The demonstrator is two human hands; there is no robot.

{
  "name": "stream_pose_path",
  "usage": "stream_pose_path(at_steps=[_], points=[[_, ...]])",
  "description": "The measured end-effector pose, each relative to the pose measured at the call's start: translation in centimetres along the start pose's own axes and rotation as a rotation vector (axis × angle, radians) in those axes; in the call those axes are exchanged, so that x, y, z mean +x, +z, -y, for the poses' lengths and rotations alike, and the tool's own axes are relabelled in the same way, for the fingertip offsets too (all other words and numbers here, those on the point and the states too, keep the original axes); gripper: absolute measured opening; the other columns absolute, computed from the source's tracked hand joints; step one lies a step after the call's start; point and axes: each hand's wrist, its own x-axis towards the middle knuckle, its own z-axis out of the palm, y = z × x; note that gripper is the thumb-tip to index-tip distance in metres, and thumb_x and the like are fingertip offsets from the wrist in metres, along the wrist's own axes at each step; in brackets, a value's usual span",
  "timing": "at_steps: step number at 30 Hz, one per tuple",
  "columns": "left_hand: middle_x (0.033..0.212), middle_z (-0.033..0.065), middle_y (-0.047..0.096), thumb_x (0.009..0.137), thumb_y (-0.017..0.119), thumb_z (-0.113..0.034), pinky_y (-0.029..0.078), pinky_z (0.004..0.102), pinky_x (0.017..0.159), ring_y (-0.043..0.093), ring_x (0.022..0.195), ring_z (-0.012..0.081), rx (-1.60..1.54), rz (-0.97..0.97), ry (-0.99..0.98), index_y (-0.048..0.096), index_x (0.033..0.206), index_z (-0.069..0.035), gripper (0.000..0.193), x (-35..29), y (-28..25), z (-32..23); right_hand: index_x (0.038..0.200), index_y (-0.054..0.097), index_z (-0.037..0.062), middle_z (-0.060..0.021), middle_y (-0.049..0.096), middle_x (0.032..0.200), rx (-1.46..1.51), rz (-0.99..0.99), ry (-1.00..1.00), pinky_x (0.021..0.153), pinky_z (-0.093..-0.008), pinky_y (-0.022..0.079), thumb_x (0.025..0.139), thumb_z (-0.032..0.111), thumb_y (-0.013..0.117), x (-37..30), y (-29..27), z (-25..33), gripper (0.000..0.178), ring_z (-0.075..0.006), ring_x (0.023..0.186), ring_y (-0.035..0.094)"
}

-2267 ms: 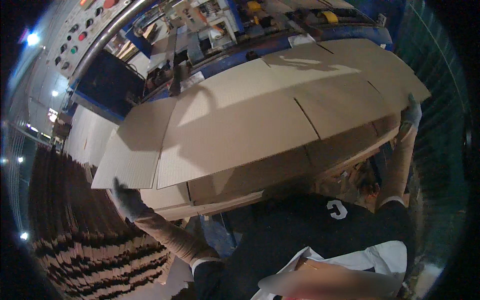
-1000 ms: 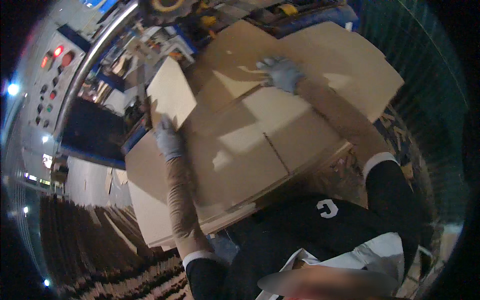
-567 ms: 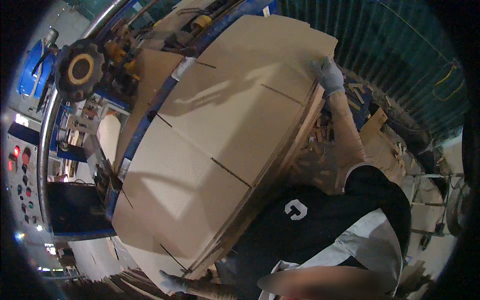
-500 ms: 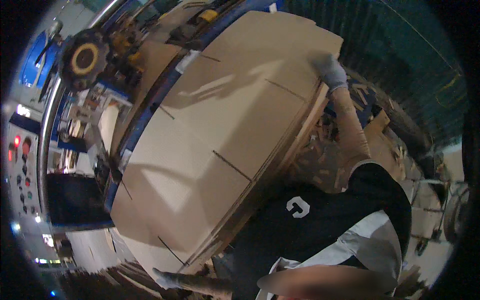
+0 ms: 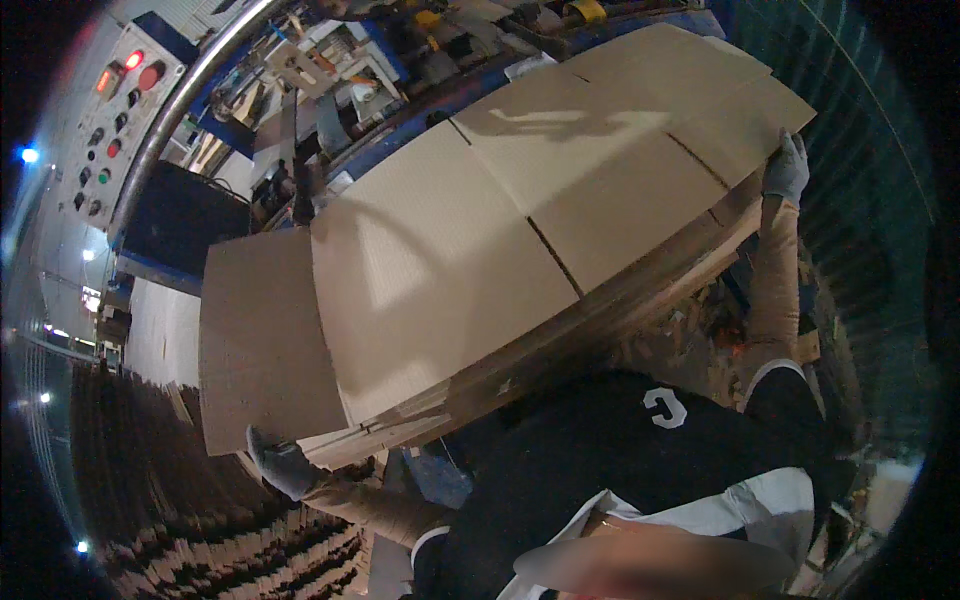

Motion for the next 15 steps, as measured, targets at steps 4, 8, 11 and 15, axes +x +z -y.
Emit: stream_pose_path(at_steps=[4,8,11,15], points=[[0.120,0.0120,0.055,0.087,0.060,-0.015,0.044,0.0379,0.093,0.054,0.106,0.0223,0.337,0.199,0.190,0.052,0.123,0.004,0.042,-1.7,2.7,-0.2,0.121,0.056,0.0014,-0.0082,0.062,0.114,1.491,0.124,0.759,0.088,-0.0357,0.047,0.087,0.010,0.060,2.7,-4.1,5.7,0.036,-0.0216,0.098,0.060],[0.121,0.0140,0.056,0.090,0.056,-0.013,0.046,0.0365,0.091,0.055,0.105,0.0217,0.447,0.227,0.218,0.054,0.121,0.008,0.037,-7.0,4.2,0.6,0.118,0.058,0.0053,-0.0053,0.063,0.114,1.005,0.306,0.486,0.077,-0.0335,0.049,0.089,0.022,0.063,-1.0,-14.4,9.3,0.034,-0.0183,0.094,0.061],[0.126,0.0171,0.055,0.089,0.050,-0.008,0.046,0.0399,0.094,0.055,0.113,0.0249,0.662,0.402,0.312,0.056,0.120,0.007,0.034,-10.9,5.8,2.3,0.116,0.060,0.0070,-0.0104,0.063,0.114,0.775,0.567,-0.130,0.089,-0.0356,0.046,0.087,0.021,0.063,-7.7,-17.5,12.1,0.032,-0.0250,0.102,0.060],[0.135,0.0194,0.050,0.078,0.051,-0.003,0.036,0.0517,0.105,0.046,0.126,0.0375,1.010,0.994,0.704,0.058,0.123,-0.006,0.046,-12.8,8.8,5.3,0.112,0.062,0.0140,-0.0085,0.060,0.119,0.685,0.838,-1.055,0.103,-0.0433,0.039,0.082,0.023,0.062,-10.2,-16.6,13.7,0.032,-0.0296,0.115,0.053]])
